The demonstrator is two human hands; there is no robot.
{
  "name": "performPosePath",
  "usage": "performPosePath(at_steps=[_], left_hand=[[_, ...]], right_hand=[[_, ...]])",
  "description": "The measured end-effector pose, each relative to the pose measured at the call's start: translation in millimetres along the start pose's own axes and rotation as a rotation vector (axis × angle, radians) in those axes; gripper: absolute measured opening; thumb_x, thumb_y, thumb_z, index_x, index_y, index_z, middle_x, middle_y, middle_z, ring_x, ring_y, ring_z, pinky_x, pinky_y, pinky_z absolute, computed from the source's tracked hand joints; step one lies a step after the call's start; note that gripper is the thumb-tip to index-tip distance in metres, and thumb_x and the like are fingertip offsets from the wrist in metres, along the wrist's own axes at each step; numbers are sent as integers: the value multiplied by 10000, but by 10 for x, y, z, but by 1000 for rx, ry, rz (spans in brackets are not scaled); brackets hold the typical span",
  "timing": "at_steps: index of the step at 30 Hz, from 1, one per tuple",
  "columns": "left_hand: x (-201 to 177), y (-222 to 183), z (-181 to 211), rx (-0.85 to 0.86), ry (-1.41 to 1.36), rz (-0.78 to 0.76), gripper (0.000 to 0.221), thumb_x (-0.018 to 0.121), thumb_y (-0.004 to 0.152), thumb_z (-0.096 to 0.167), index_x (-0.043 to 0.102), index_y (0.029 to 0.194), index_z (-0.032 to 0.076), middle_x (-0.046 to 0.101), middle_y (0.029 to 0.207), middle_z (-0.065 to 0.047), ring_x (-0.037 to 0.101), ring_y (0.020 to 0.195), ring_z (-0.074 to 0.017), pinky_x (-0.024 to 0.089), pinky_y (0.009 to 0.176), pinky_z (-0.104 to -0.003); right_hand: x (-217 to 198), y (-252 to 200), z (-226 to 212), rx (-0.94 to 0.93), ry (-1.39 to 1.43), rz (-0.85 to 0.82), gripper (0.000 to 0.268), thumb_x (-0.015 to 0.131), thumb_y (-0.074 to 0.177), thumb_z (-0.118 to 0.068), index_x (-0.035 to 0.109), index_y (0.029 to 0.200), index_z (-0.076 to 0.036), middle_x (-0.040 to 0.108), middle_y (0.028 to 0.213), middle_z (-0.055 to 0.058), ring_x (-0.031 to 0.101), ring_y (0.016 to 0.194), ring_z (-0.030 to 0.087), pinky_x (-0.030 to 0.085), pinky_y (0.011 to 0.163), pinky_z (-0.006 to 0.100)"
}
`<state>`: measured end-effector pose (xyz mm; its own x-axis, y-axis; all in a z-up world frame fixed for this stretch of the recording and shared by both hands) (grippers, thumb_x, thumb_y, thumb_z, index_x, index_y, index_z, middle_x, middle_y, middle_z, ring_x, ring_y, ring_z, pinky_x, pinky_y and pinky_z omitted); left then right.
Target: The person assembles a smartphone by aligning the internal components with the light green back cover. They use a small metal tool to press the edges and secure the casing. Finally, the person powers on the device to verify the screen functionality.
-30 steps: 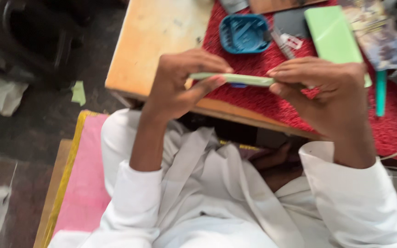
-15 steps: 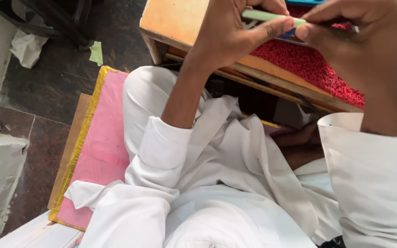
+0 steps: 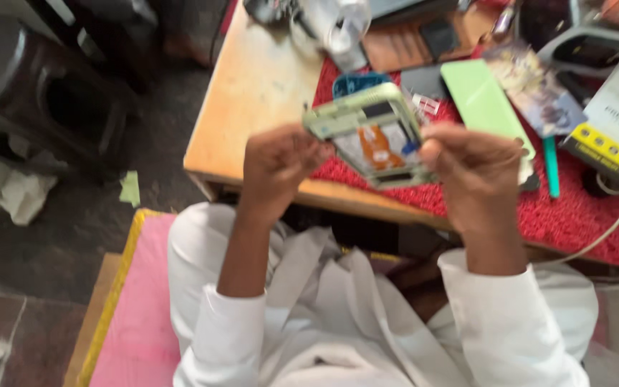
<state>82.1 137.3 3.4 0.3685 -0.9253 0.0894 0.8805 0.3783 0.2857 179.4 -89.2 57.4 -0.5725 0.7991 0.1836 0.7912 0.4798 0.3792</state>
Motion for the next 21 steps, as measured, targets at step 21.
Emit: performPosePath(at_steps=[21], left_hand=[[860,210,784,444,279,-302,299,801,893,119,725,1153,-7,767,1019,-136,754,882,-213,593,793,-312]], right_hand=[[-852,-55,-308,-44,137,73,199,745,1055,-43,714,1174,112,739,1029,190,714,872,191,582,797,286]])
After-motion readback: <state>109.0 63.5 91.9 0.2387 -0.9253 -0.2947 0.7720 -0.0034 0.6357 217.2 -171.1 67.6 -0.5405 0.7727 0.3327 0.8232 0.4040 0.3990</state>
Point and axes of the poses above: each hand's wrist, its own y-axis towards the middle knuckle, its own x-axis out of the palm, z = x × y, the point moved 5 cm from there along y, towards the middle knuckle
